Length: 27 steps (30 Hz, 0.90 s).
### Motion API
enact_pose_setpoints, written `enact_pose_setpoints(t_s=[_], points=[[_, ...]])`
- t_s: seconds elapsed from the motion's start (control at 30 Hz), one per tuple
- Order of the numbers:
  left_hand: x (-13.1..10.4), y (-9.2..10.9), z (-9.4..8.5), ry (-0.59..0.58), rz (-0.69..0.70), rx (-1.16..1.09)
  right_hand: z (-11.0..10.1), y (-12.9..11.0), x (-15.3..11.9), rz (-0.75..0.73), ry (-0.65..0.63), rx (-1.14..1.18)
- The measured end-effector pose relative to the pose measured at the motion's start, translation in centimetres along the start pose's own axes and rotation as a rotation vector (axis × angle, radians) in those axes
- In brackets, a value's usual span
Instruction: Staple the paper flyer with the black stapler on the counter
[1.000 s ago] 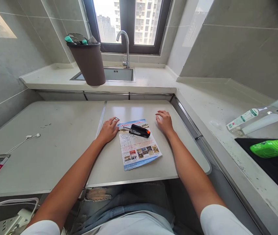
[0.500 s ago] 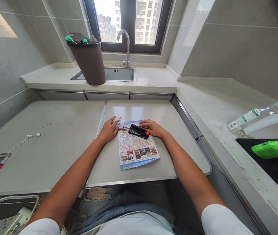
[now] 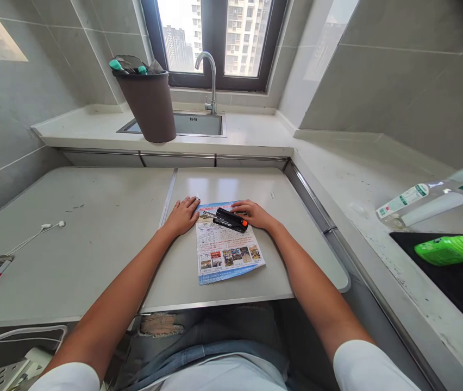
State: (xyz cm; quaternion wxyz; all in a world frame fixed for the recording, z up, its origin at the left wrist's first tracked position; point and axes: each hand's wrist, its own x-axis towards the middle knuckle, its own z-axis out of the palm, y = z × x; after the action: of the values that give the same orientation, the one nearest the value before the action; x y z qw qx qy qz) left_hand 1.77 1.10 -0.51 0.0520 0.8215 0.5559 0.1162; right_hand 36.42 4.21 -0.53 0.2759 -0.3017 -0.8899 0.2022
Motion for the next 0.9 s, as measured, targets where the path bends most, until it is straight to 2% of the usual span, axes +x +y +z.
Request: enact_pose_setpoints(t_s=[0.2,0.43,0.67,0.9], points=[[-0.4,0.3,-0.3,0.113,0.000,-0.011,-0.1,-0.2,0.0,0.002,0.003,0.000],[-0.6,0.2,-0.8,0.149,0.072,-0.033,-0.1,-0.3,0.0,-0.002,-0.017,-0.009],[-0.8,-0.9,-1.1,0.187,-0.026,-0.055,0.1,-0.2,0.0,0.010,-0.009,-0.019],[-1.5,-0.1,-1.6,0.222,0.050,-0.259,1.4,-0.6,0.3,0.027,0.035,-0.051]])
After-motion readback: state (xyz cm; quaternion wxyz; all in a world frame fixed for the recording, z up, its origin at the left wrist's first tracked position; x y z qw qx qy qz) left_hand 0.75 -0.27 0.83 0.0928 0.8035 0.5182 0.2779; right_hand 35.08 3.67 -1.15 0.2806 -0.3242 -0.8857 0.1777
